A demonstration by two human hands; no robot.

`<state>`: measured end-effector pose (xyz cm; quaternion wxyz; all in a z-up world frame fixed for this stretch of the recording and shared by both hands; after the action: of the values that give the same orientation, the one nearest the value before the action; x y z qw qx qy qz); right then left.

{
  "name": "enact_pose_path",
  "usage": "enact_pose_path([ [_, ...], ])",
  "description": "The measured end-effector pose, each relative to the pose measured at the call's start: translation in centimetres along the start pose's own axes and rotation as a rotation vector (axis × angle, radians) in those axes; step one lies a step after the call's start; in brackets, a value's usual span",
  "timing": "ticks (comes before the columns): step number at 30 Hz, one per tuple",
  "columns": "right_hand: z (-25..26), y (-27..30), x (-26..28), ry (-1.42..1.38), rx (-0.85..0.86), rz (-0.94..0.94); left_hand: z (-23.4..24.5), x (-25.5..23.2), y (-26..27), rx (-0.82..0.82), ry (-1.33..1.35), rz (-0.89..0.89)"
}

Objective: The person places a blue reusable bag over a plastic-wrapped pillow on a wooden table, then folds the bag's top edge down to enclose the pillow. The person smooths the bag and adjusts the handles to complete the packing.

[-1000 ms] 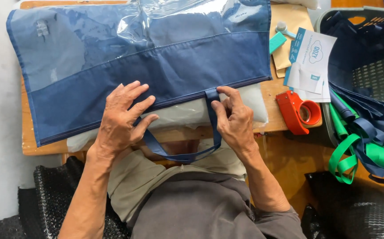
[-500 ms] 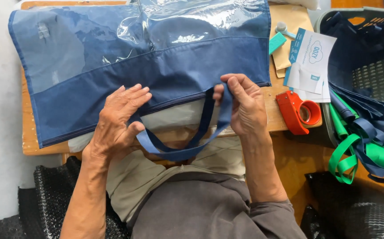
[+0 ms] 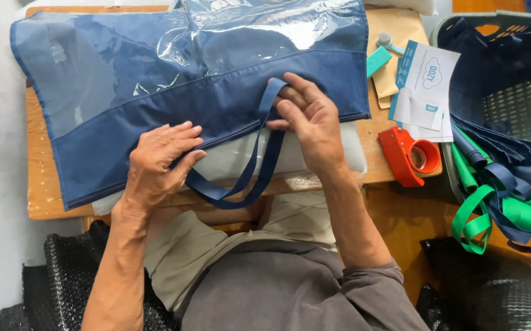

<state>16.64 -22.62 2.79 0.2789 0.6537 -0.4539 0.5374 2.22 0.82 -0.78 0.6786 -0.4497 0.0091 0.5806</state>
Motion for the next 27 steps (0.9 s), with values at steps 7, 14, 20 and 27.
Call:
enact_pose_path([
  [7, -1.1, 4.0, -1.6, 0.671, 0.016, 0.355, 0.4, -0.1, -0.3, 0.046, 0.077, 0.054],
  [14, 3.9, 4.9, -0.9, 0.625, -0.261, 0.386, 0.5, -0.4, 0.0, 0.068, 0.068, 0.041],
  [20, 17.8, 3.2, -3.6, 0.783, -0.612, 0.057, 0.2, -2.8, -2.8, 0.062, -0.185, -0.032],
  [27, 21.3, 2.0, -7.4, 0.490, -0.625, -0.050, -8.2, -8.3, -10.2, 0.087, -0.133, -0.244],
])
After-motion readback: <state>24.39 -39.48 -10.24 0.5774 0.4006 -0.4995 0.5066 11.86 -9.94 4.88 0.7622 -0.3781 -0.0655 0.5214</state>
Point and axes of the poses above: each hand's wrist, its own y-axis away from the middle knuckle, its own z-axis out of the back of the hand, x = y × z, the point moved 2 cm from there along -y, towards the middle knuckle, and after that the axes turned 2 degrees about -x, right-handed, at the moved point
